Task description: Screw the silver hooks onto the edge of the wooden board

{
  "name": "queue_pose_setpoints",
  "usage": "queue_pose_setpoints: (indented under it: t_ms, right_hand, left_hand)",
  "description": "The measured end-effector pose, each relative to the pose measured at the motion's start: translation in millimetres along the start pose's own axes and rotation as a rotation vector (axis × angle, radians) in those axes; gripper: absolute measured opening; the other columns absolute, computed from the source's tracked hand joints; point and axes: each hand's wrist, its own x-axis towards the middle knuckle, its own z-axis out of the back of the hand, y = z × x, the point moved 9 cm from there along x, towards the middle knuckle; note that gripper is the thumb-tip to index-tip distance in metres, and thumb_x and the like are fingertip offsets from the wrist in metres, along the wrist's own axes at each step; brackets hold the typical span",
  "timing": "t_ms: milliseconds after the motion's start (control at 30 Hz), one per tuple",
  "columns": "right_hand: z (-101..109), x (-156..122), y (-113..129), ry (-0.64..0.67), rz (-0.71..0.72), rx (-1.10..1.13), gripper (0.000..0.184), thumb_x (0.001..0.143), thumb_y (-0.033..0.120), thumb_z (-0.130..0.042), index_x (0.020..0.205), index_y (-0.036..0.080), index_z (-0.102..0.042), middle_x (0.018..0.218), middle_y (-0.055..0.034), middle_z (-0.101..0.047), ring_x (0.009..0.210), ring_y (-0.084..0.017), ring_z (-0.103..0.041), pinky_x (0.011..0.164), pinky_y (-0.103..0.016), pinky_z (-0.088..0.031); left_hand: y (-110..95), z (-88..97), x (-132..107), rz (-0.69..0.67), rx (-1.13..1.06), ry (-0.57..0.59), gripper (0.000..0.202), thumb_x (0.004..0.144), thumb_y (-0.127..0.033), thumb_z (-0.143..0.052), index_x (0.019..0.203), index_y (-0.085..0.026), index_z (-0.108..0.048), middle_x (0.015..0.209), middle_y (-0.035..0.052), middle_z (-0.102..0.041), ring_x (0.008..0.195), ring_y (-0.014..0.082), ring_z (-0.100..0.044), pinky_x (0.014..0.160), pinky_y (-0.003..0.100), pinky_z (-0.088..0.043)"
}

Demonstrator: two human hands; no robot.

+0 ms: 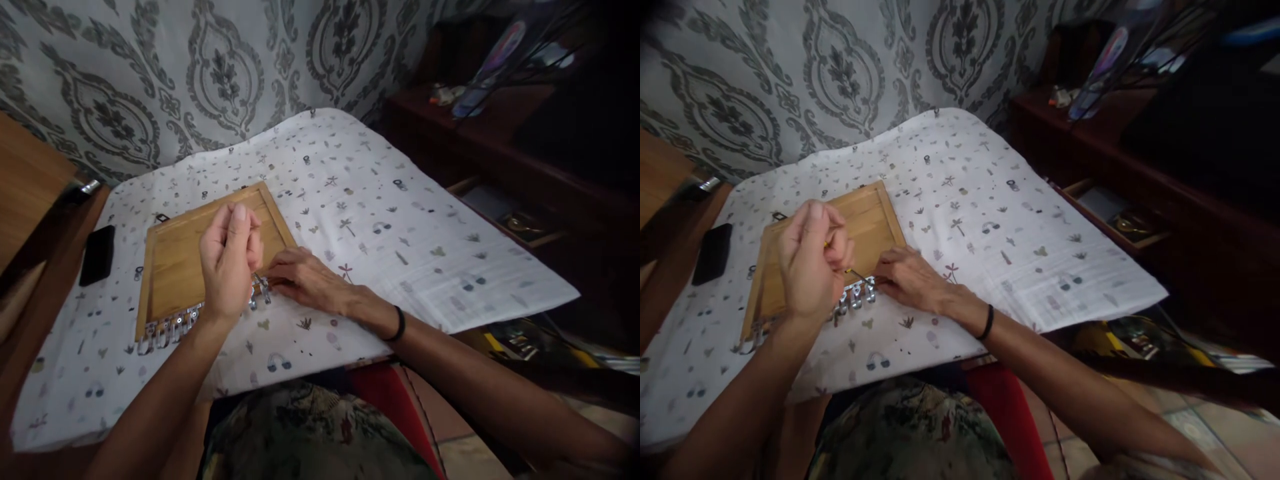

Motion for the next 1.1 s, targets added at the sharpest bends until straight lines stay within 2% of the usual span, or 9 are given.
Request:
queue_pose_setpoints:
  t_ms: [133,300,367,467,667,767,900,1000,1100]
  right_hand:
    - [-4,0,-2,-0.027,0.008,-0.007,0.010,0.099,0.018,-0.067,0.101,0.015,-0.076,0.098,-0.0085,-0.071,0.097,-0.023,-0.061,0.088,-0.038,-0.044]
    - [-4,1,-2,-0.048,0.029,-0.001,0.011,0.098,0.017,-0.067,0.104,0.015,-0.076,0.098,-0.0080,-0.071,0.094,-0.023,-0.060,0.086,-0.037,-0.043]
    - [-4,0,-2,-0.050,0.031,-0.002,0.011,0.098,0.016,-0.068,0.104,0.015,-0.076,0.099,-0.0081,-0.071,0.095,-0.022,-0.060,0.087,-0.037,-0.043]
    - [-6,-1,-3,-0.056,0.020,-0.014,0.011,0.097,0.019,-0.071,0.105,0.015,-0.076,0.098,-0.0076,-0.071,0.094,-0.022,-0.060,0.087,-0.037,-0.042]
    - [-10,-2,-4,-0.064,0.022,-0.051,0.015,0.096,0.022,-0.073,0.110,0.017,-0.078,0.102,-0.0086,-0.071,0.098,-0.023,-0.061,0.088,-0.037,-0.041]
    - [-9,-1,-4,-0.064,0.018,-0.051,0.016,0.096,0.022,-0.073,0.110,0.018,-0.079,0.102,-0.0084,-0.071,0.099,-0.023,-0.062,0.087,-0.037,-0.041]
    - [-8,-1,-2,-0.055,0.010,-0.070,0.016,0.097,0.024,-0.071,0.110,0.017,-0.079,0.101,-0.0089,-0.071,0.099,-0.024,-0.061,0.087,-0.037,-0.040]
    - [-8,-1,-1,-0.040,0.018,-0.073,0.017,0.099,0.026,-0.069,0.110,0.018,-0.080,0.100,-0.0085,-0.071,0.098,-0.023,-0.061,0.087,-0.038,-0.040]
    - [-8,-1,-1,-0.032,0.020,-0.068,0.018,0.099,0.025,-0.069,0.112,0.018,-0.080,0.102,-0.0085,-0.071,0.099,-0.024,-0.060,0.089,-0.038,-0.039]
  left_hand:
    - [-2,-4.6,3,0.004,-0.023,0.073,0.039,0.091,-0.047,-0.076,0.071,-0.020,-0.056,0.046,-0.0114,-0.023,0.038,0.0051,-0.015,0.036,0.019,-0.019]
    - [6,-21.9,-2,0.200,-0.062,0.409,0.029,0.098,-0.039,-0.068,0.079,-0.020,-0.058,0.048,-0.0120,-0.022,0.037,0.0041,-0.011,0.038,0.018,-0.016]
    - [7,-22.7,-3,0.240,-0.079,0.486,0.028,0.099,-0.039,-0.067,0.080,-0.020,-0.057,0.048,-0.0124,-0.021,0.037,0.0038,-0.010,0.039,0.018,-0.015]
    - [5,-14.1,2,0.209,-0.080,0.430,0.031,0.096,-0.042,-0.070,0.078,-0.020,-0.057,0.047,-0.0127,-0.021,0.038,0.0040,-0.010,0.040,0.018,-0.017]
    - [-4,13.9,-4,0.021,0.041,-0.027,0.042,0.085,-0.055,-0.080,0.075,-0.020,-0.058,0.051,-0.0071,-0.041,0.044,0.0082,-0.036,0.044,0.020,-0.033]
    - [-3,13.8,-14,0.010,0.037,-0.110,0.042,0.086,-0.052,-0.080,0.072,-0.020,-0.057,0.048,-0.0094,-0.033,0.041,0.0062,-0.025,0.040,0.020,-0.024]
    - [-5,7.3,-10,-0.015,0.017,-0.084,0.047,0.081,-0.051,-0.084,0.064,-0.019,-0.054,0.044,-0.0114,-0.026,0.038,0.0041,-0.012,0.036,0.020,-0.016]
    - [-2,-3.5,-1,0.031,0.017,0.055,0.048,0.080,-0.051,-0.085,0.063,-0.019,-0.053,0.043,-0.0117,-0.025,0.036,0.0033,-0.011,0.034,0.019,-0.014]
    - [5,-12.5,3,0.136,0.016,0.247,0.046,0.087,-0.050,-0.080,0.065,-0.019,-0.053,0.045,-0.0114,-0.023,0.036,0.0032,-0.011,0.035,0.019,-0.012]
